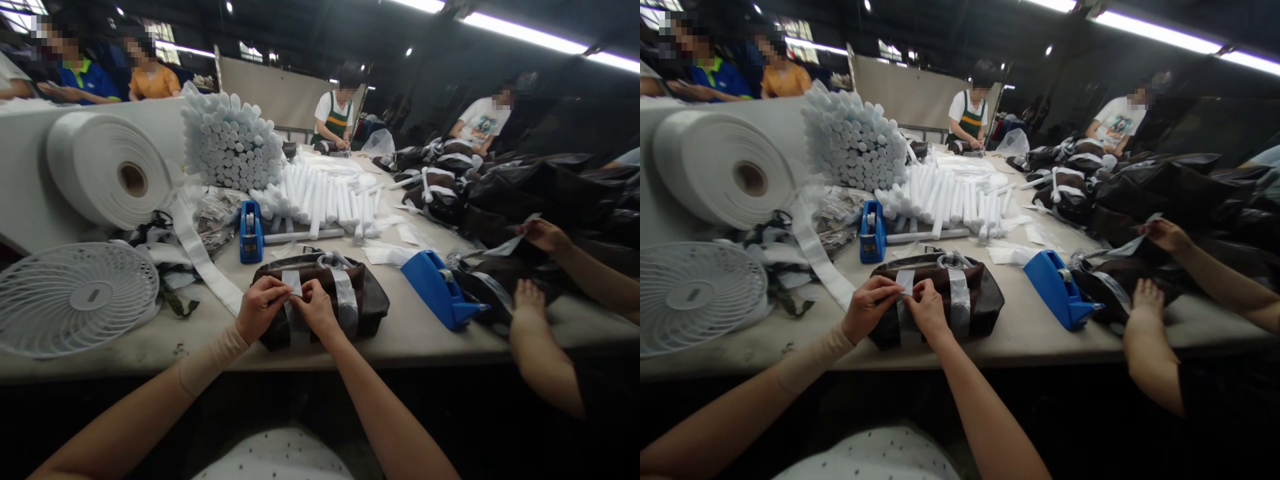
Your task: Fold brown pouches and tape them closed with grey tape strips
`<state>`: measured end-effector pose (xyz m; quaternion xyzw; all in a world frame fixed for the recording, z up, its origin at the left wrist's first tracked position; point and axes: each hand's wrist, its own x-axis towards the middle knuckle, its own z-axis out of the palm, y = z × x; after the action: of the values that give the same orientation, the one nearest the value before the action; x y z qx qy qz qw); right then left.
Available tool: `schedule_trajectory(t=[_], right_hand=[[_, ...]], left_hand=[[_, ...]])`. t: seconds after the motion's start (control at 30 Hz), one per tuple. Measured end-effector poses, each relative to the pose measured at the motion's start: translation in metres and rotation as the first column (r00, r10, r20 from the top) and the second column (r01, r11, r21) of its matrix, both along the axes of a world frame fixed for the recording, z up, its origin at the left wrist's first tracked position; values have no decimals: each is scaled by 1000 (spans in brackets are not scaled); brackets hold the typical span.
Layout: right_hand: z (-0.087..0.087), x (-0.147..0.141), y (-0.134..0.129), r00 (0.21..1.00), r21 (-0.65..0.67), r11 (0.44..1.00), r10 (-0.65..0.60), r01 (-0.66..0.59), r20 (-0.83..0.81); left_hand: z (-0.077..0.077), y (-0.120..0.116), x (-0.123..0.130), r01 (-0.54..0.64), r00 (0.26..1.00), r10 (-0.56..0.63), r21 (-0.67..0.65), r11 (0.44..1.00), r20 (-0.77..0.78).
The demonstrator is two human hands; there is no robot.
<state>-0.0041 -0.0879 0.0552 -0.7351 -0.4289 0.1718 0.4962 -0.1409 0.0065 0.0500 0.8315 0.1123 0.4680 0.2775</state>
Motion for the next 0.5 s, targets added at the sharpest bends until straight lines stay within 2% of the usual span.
schedule_trajectory(t=[0.1,0.23,0.37,0.5], right_hand=[[-2,2,1,1000,30,1000,-7,8,-22],[-1,6,5,999,9,1000,1,-1,-48],[7,16,14,988,-92,993,55,-69,-145],[17,26,25,954,-203,962,124,-183,-274]], left_hand=[[0,-10,-1,-82,993,91,112,990,-76],[-5,-20,1,-207,959,247,249,946,-140],[-10,-25,2,-257,940,302,258,932,-157],[-9,-26,1,-268,930,320,264,926,-178]])
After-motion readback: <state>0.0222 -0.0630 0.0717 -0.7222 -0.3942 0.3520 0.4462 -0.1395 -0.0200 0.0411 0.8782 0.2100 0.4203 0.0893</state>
